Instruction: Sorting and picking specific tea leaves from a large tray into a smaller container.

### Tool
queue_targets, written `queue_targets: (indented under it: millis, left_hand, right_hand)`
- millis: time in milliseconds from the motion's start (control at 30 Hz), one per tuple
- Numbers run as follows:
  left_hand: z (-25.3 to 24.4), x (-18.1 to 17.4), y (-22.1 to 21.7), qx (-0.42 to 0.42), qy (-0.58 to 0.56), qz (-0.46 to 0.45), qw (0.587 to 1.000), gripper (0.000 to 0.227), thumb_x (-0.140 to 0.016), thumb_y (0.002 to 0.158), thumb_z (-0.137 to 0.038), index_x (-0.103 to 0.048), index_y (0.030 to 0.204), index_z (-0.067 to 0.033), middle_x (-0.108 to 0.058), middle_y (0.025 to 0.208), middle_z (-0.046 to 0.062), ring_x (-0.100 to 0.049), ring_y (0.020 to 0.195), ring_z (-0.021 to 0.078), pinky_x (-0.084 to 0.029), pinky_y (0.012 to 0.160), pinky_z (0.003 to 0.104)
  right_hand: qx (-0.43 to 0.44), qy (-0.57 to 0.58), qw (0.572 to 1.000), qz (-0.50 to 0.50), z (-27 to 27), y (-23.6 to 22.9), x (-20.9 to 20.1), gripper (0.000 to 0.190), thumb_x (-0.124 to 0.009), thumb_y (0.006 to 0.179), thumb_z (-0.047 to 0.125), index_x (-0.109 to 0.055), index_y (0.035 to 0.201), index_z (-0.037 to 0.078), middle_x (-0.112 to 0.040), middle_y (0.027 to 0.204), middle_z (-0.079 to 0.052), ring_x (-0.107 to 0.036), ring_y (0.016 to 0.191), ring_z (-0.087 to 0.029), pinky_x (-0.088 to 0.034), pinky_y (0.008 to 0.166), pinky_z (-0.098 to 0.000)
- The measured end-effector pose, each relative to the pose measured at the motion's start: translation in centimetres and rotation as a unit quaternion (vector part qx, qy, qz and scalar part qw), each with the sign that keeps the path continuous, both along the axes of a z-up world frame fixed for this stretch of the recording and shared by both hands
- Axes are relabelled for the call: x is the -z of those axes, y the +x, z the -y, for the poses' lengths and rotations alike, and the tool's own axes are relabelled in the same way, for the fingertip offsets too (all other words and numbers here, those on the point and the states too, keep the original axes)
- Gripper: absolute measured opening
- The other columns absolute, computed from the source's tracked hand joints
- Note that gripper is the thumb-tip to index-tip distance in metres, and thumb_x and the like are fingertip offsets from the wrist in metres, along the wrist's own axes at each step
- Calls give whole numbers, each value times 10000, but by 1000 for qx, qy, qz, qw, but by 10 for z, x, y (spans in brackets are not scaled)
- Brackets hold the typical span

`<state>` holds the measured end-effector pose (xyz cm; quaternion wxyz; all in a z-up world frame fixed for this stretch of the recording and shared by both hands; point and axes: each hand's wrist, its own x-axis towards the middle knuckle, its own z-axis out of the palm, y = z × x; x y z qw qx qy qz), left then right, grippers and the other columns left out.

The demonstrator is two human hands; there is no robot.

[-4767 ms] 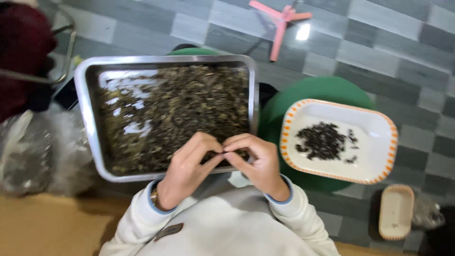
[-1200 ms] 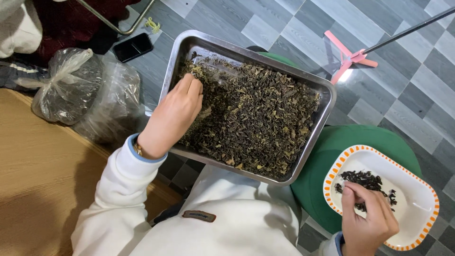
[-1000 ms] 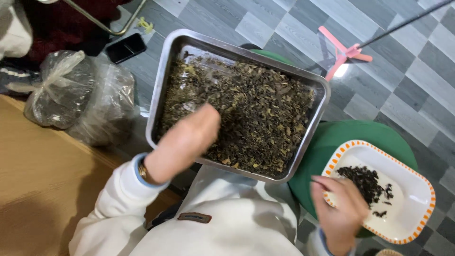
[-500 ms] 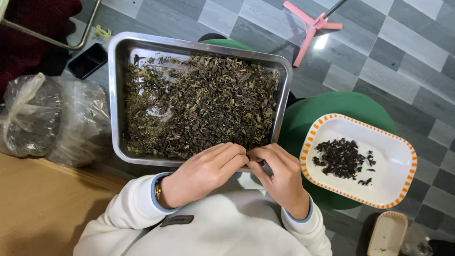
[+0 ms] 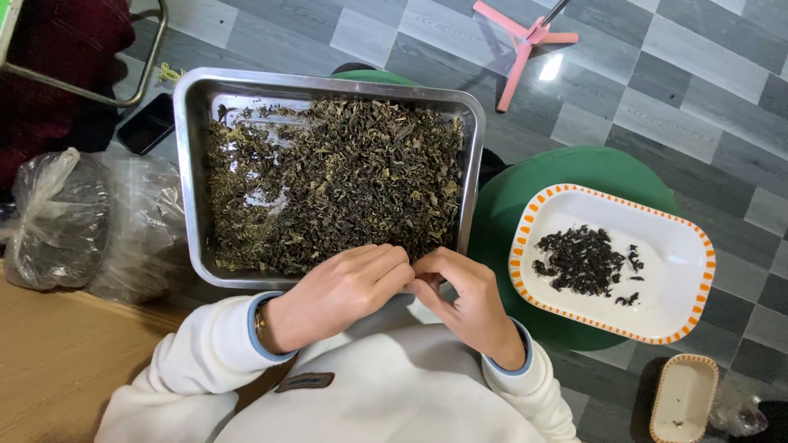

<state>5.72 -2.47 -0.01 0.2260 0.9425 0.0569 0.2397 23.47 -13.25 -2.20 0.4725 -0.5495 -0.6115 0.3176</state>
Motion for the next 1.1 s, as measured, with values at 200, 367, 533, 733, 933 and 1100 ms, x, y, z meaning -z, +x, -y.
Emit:
queue_targets:
  millis: [200,367,533,733,933,1100]
  left_hand:
    - [4,21,0,12,-44,-40,998,131,-567,1019,-45,-639,911,-33,-577,759,55,-603,679,184,-515,623,268]
    - [-35,10,-13,-62,-53,-25,996,93,-701,883,6,-673,964,-31,-680,860,85,-639,714,168,-587,682,262]
    - [-81,8,-18,-146,16,-37,989,85,-697,967,-10,-626,920,-1,-608,842,92,-523,598,160,-523,569,258]
    - [-95,18,-10,-169,-29,-102,980,146,-709,919,-30,-627,1002,58,-650,981,146,-646,671,303,-563,626,380]
    - [-93,18,-12,-182,-75,-97,976,85,-653,938,7,-612,990,60,-633,981,155,-642,663,326,-556,627,407]
    - [-86,12,-16,-181,-116,-59,975,72,-677,923,49,-633,973,74,-651,998,145,-638,644,235,-574,621,304]
  right_hand:
    - [65,10,987,145,22,14,11,65,-745,876,90,-745,939,108,-685,786,-75,-660,582,-240,-573,569,-347]
    - [203,-56,943,258,67,67,-9,189,-756,833,-63,-705,1004,-1,-716,848,-104,-583,618,-152,-460,543,-265]
    - [318,-69,868,374,101,99,-24,150,-777,970,-160,-732,1112,-142,-736,1005,-243,-599,696,-247,-480,631,-327]
    - [338,-58,873,346,102,96,-21,133,-748,989,-181,-721,1119,-177,-709,1000,-240,-552,719,-253,-460,702,-346]
    - [299,-73,894,325,82,83,-25,133,-769,955,-114,-713,1074,-127,-652,845,-183,-535,677,-232,-448,656,-334]
    - [271,-48,908,316,69,73,-25,157,-773,898,-127,-720,1045,-121,-683,865,-178,-558,655,-216,-467,623,-319]
